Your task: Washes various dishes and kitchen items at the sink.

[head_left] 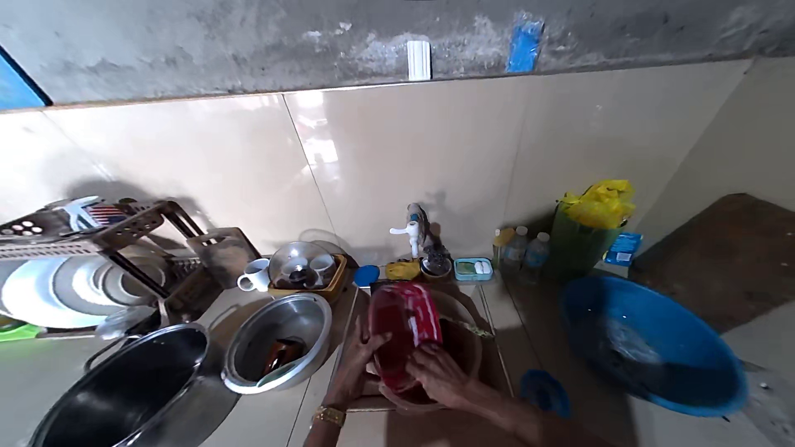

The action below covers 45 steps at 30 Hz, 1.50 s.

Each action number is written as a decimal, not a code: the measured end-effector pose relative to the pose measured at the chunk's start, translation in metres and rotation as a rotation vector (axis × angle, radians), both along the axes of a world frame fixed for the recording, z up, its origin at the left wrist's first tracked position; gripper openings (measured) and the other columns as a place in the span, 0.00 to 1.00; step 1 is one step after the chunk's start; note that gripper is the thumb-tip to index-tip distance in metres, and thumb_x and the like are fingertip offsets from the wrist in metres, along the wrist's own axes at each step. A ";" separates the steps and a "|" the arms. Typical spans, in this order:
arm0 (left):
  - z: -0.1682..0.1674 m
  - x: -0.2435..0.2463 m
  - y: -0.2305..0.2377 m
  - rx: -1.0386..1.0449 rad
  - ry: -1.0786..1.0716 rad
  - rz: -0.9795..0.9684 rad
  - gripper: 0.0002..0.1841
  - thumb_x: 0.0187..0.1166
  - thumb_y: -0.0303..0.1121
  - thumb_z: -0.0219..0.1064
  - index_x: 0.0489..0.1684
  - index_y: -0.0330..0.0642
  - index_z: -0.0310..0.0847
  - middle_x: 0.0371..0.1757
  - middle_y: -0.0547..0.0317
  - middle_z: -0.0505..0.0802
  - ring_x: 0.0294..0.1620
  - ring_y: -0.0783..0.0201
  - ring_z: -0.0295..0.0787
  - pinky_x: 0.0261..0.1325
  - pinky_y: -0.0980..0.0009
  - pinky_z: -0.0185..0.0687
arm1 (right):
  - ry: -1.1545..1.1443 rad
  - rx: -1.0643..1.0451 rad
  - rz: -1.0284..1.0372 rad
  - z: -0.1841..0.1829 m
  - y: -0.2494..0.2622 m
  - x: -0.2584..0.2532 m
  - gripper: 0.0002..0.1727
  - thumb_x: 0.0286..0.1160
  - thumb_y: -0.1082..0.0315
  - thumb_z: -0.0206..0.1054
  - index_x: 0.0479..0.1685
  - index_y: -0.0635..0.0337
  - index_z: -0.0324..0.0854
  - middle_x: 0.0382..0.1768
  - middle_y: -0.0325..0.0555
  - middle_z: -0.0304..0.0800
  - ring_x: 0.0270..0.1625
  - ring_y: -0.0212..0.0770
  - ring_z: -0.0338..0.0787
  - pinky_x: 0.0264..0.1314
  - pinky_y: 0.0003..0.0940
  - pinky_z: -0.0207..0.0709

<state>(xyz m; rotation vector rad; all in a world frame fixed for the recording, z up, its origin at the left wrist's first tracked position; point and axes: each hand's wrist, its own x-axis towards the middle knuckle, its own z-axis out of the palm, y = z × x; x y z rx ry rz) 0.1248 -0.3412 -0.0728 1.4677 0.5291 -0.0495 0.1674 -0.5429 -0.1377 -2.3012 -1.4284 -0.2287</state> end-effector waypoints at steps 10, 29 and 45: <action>-0.051 -0.011 -0.018 -0.140 -0.371 0.311 0.56 0.57 0.34 0.68 0.96 0.53 0.37 0.83 0.40 0.72 0.69 0.49 0.83 0.57 0.49 0.87 | 0.023 -0.108 0.055 0.008 -0.006 0.016 0.26 0.75 0.65 0.72 0.75 0.51 0.80 0.80 0.53 0.78 0.86 0.60 0.70 0.87 0.73 0.54; -0.033 0.002 -0.027 -0.053 -0.172 0.128 0.39 0.68 0.31 0.62 0.88 0.42 0.59 0.63 0.43 0.86 0.52 0.57 0.88 0.50 0.56 0.86 | 0.257 -0.063 0.002 -0.003 -0.009 -0.024 0.36 0.59 0.67 0.79 0.76 0.56 0.79 0.83 0.61 0.72 0.85 0.63 0.70 0.86 0.64 0.63; -0.032 -0.008 -0.031 -0.165 -0.250 0.205 0.57 0.57 0.31 0.70 0.96 0.52 0.38 0.75 0.36 0.79 0.60 0.43 0.87 0.45 0.46 0.90 | 0.330 -0.462 -0.043 0.047 0.018 0.008 0.29 0.62 0.71 0.78 0.68 0.69 0.82 0.82 0.69 0.70 0.89 0.71 0.59 0.89 0.77 0.37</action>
